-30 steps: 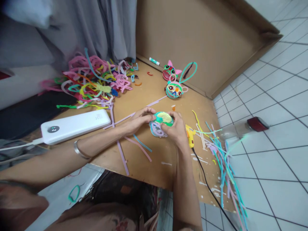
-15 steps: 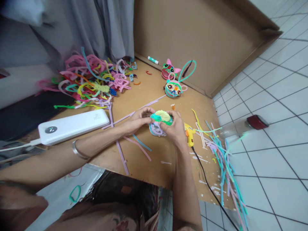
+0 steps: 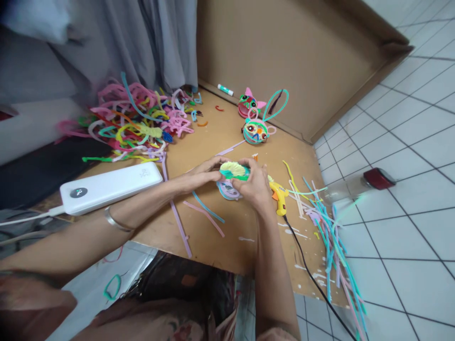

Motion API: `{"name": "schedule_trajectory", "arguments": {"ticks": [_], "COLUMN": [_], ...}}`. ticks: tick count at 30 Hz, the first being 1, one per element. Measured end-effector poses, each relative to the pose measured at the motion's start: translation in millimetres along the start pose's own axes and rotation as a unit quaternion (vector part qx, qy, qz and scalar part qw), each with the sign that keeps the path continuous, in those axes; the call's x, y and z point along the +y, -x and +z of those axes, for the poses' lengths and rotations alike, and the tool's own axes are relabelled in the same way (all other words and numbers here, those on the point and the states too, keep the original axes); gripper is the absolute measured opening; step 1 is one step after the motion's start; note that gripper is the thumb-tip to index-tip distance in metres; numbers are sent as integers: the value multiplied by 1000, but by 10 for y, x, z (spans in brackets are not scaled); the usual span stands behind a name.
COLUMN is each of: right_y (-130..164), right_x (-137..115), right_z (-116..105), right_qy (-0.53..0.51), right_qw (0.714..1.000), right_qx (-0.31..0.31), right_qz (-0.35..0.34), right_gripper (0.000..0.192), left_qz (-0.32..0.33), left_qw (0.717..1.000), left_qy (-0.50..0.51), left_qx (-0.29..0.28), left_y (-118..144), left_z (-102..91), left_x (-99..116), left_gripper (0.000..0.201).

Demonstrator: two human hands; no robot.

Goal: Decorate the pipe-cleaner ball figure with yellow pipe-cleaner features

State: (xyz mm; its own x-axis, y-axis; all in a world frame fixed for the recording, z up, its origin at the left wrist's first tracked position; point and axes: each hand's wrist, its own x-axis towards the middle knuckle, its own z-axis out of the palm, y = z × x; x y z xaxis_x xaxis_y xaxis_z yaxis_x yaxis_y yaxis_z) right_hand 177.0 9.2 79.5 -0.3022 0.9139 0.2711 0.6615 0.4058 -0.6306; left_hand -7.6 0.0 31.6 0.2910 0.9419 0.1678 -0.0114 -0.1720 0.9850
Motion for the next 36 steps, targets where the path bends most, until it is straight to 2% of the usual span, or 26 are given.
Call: {"name": "schedule_trajectory", "arguments": {"ticks": [6,11,18,23,30,36], "right_y": [-27,-3,66,88,126,162], "right_x": [-39,-79,-126,-114,-92,-103], "right_z": [25,34,45,82,101,125], "right_qy": [-16,-14,-3,3,12,-3], "right_qw": [999,996,991,989,987,986], "right_qx": [-33,-54,-66,-35,21,44], "right_qz": [-13,-64,-115,-142,-161,-161], "right_gripper": [51,52,52,47,46,49], "left_qz": [11,-2,33,72,40,47], "left_qw": [1000,999,995,996,991,985], "left_qy": [2,46,65,-11,-107,-149], "left_qx": [-21,-29,-65,-60,-72,-73], "left_y": [-29,-95,-137,-113,-37,-22], "left_z": [-81,-114,-178,-235,-265,-268], "left_x": [-49,-146,-211,-143,-13,8], "left_gripper": [48,56,63,69,84,89]}}
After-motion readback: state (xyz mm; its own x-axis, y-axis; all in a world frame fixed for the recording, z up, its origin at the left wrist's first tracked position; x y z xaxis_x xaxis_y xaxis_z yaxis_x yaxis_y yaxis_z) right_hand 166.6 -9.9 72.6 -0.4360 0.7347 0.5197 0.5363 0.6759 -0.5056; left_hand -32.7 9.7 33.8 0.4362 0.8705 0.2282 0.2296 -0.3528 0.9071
